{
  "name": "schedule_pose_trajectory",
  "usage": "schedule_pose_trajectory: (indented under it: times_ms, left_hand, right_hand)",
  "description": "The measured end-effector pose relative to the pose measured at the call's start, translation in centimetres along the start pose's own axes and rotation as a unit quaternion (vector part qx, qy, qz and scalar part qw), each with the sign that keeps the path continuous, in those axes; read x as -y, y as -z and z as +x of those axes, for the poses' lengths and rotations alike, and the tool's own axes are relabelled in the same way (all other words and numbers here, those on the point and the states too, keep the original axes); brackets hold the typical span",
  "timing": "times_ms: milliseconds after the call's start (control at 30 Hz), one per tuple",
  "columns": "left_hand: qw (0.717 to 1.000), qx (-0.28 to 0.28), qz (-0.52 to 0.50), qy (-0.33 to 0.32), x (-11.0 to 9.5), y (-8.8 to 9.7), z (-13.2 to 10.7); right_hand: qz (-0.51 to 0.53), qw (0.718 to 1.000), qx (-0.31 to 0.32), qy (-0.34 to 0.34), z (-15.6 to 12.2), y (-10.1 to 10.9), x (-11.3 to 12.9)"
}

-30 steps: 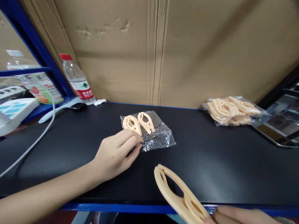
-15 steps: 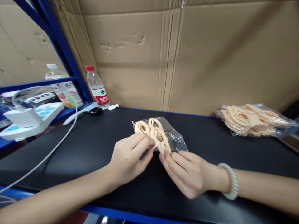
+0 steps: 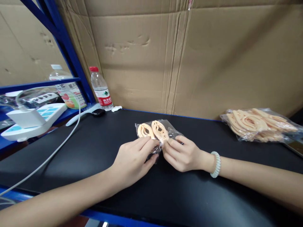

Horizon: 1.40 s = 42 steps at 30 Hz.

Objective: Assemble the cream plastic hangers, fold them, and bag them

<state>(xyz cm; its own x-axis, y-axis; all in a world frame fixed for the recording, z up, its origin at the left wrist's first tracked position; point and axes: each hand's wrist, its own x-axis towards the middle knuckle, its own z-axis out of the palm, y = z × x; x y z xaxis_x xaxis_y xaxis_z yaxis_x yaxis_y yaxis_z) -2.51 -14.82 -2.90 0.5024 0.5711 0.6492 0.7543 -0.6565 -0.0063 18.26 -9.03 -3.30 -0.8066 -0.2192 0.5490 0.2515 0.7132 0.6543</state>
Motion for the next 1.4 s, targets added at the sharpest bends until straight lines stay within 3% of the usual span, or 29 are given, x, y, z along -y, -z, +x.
schedule_pose_trajectory:
  times_ms: [433, 700, 1100, 1400]
  left_hand:
    - [1.0, 0.003, -0.012, -0.017, 0.1, 0.1, -0.4]
    - [1.0, 0.008, -0.008, -0.007, 0.2, 0.1, -0.4]
    - [1.0, 0.016, -0.025, -0.009, 0.2, 0.0, -0.5]
    - [0.999, 0.028, -0.036, -0.008, 0.1, 0.2, -0.6]
  right_hand:
    - [-0.078, 0.997, 0.006, -0.017, -0.6, -1.5, -0.7]
    - [-0.075, 0.996, 0.029, -0.033, -0.9, -2.1, -0.6]
    - [-0.069, 0.997, 0.014, -0.035, -0.6, -3.1, -0.8]
    - [-0.062, 0.993, 0.076, -0.066, -1.4, -2.0, -1.2]
